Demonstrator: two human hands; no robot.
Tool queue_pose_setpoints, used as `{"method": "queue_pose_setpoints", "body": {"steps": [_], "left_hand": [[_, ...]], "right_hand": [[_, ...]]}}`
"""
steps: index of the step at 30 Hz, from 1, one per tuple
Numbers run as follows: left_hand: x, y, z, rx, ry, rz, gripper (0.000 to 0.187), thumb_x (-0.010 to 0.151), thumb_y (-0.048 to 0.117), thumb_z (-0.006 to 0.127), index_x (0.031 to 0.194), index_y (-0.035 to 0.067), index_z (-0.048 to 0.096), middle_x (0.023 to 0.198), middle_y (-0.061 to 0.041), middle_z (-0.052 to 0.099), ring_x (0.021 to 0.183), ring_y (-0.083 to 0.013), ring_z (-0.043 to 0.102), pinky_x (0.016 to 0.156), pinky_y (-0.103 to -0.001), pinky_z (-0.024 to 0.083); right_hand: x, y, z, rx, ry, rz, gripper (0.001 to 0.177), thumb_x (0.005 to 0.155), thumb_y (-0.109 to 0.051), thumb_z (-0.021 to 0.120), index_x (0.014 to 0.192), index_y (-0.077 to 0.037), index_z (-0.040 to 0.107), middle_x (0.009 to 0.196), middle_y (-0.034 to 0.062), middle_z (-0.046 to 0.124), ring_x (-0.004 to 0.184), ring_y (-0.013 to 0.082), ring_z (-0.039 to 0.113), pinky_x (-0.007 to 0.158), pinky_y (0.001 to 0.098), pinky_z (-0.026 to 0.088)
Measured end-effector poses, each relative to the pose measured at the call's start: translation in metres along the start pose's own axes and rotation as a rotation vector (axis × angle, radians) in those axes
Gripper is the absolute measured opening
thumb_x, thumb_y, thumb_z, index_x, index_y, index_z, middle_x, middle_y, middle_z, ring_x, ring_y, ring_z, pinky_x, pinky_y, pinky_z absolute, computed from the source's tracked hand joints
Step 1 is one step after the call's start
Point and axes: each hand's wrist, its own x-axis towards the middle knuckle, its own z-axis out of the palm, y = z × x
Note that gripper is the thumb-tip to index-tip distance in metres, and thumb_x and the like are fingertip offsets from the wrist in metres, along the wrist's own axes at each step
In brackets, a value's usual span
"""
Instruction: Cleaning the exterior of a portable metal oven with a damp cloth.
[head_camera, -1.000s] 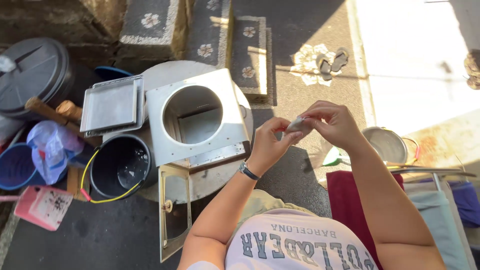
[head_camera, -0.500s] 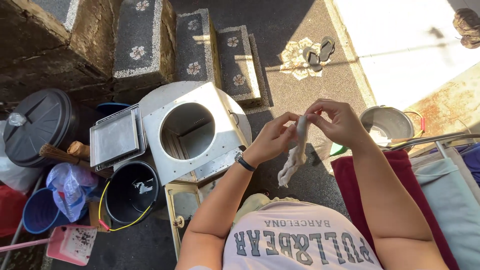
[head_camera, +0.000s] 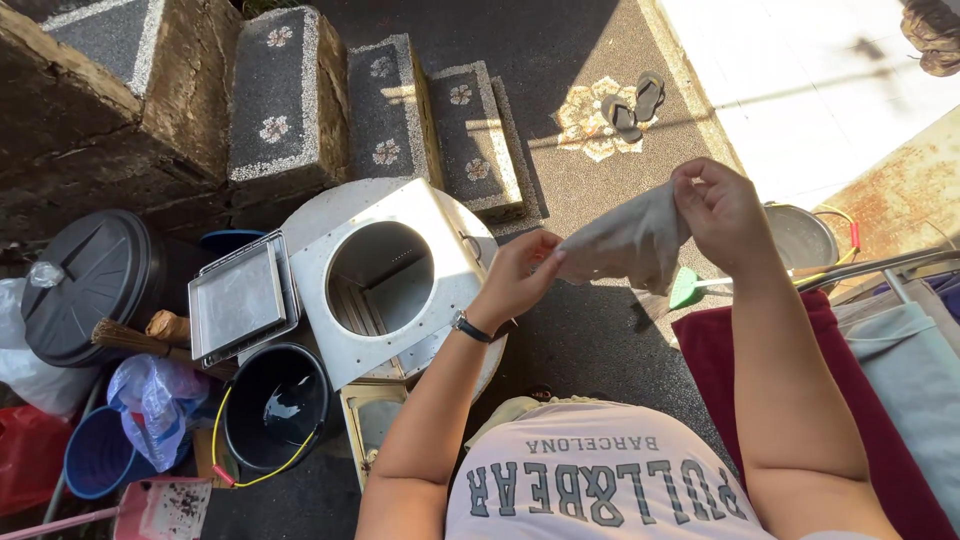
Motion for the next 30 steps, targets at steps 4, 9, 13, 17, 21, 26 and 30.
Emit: {"method": "queue_pose_setpoints", "body": {"steps": [4, 9, 13, 17, 21, 26, 30], "left_hand": [[0.027, 0.005, 0.01, -0.143, 0.064, -0.288, 0.029, 0.101, 0.023, 0.068, 0.113, -0.003, 0.073, 0.093, -0.016, 0.075, 0.078, -0.0146, 0.067, 0.067, -0.03, 0.054], [0.039, 0.024, 0.036, -0.33, 0.138, -0.199, 0.035, 0.097, 0.028, 0.07, 0.116, -0.002, 0.072, 0.104, -0.012, 0.076, 0.087, -0.0137, 0.075, 0.074, -0.027, 0.064], [0.027, 0.055, 0.018, -0.79, 0.045, -0.207, 0.047, 0.1, 0.04, 0.063, 0.129, 0.002, 0.065, 0.117, -0.011, 0.073, 0.105, -0.0137, 0.074, 0.089, -0.028, 0.064], [0.018, 0.043, 0.009, -0.06, 0.244, 0.021, 0.061, 0.09, 0.03, 0.074, 0.137, -0.004, 0.054, 0.126, -0.017, 0.064, 0.114, -0.0236, 0.062, 0.087, -0.035, 0.055], [0.004, -0.04, 0.045, -0.647, -0.346, -0.201, 0.051, 0.097, 0.028, 0.075, 0.135, -0.003, 0.059, 0.129, -0.018, 0.07, 0.118, -0.0249, 0.068, 0.104, -0.042, 0.057], [0.008, -0.037, 0.075, -0.778, -0.277, -0.275, 0.057, 0.103, 0.034, 0.066, 0.145, -0.001, 0.049, 0.132, -0.014, 0.066, 0.121, -0.0202, 0.064, 0.106, -0.04, 0.053], [0.019, -0.044, 0.076, -0.882, -0.267, -0.439, 0.059, 0.101, 0.037, 0.062, 0.147, 0.005, 0.042, 0.133, -0.006, 0.063, 0.122, -0.0156, 0.061, 0.103, -0.037, 0.052]], "right_hand": [[0.004, -0.015, 0.021, -0.298, 0.184, 0.153, 0.024, 0.106, -0.029, 0.056, 0.116, -0.008, 0.063, 0.067, 0.0073, 0.062, 0.049, 0.0118, 0.049, 0.046, 0.024, 0.038], [-0.018, -0.014, 0.063, -0.06, -0.11, 0.121, 0.028, 0.101, -0.025, 0.059, 0.121, -0.006, 0.055, 0.091, 0.0084, 0.076, 0.071, 0.0139, 0.075, 0.059, 0.0267, 0.061], [-0.023, -0.037, 0.067, -0.05, -0.17, -0.214, 0.059, 0.093, -0.016, 0.071, 0.137, -0.002, 0.035, 0.108, 0.0142, 0.073, 0.097, 0.0167, 0.073, 0.08, 0.0279, 0.062], [-0.016, -0.043, 0.05, 0.099, -0.257, -0.025, 0.054, 0.099, -0.008, 0.061, 0.148, -0.006, 0.038, 0.09, 0.0156, 0.072, 0.08, 0.0136, 0.071, 0.064, 0.0255, 0.057], [-0.003, -0.046, 0.029, 0.186, -0.265, -0.059, 0.054, 0.101, -0.002, 0.058, 0.151, -0.006, 0.038, 0.094, 0.0115, 0.07, 0.086, 0.0122, 0.071, 0.072, 0.024, 0.057], [0.029, 0.054, -0.004, 0.337, -0.166, 0.3, 0.074, 0.101, -0.043, 0.052, 0.163, -0.01, 0.029, 0.12, 0.0127, 0.065, 0.104, 0.018, 0.069, 0.086, 0.0371, 0.058], [0.006, 0.132, -0.004, 0.515, -0.291, 0.775, 0.119, 0.072, -0.079, 0.05, 0.165, -0.015, 0.013, 0.14, 0.0247, 0.057, 0.116, 0.0311, 0.068, 0.093, 0.0518, 0.054]]}}
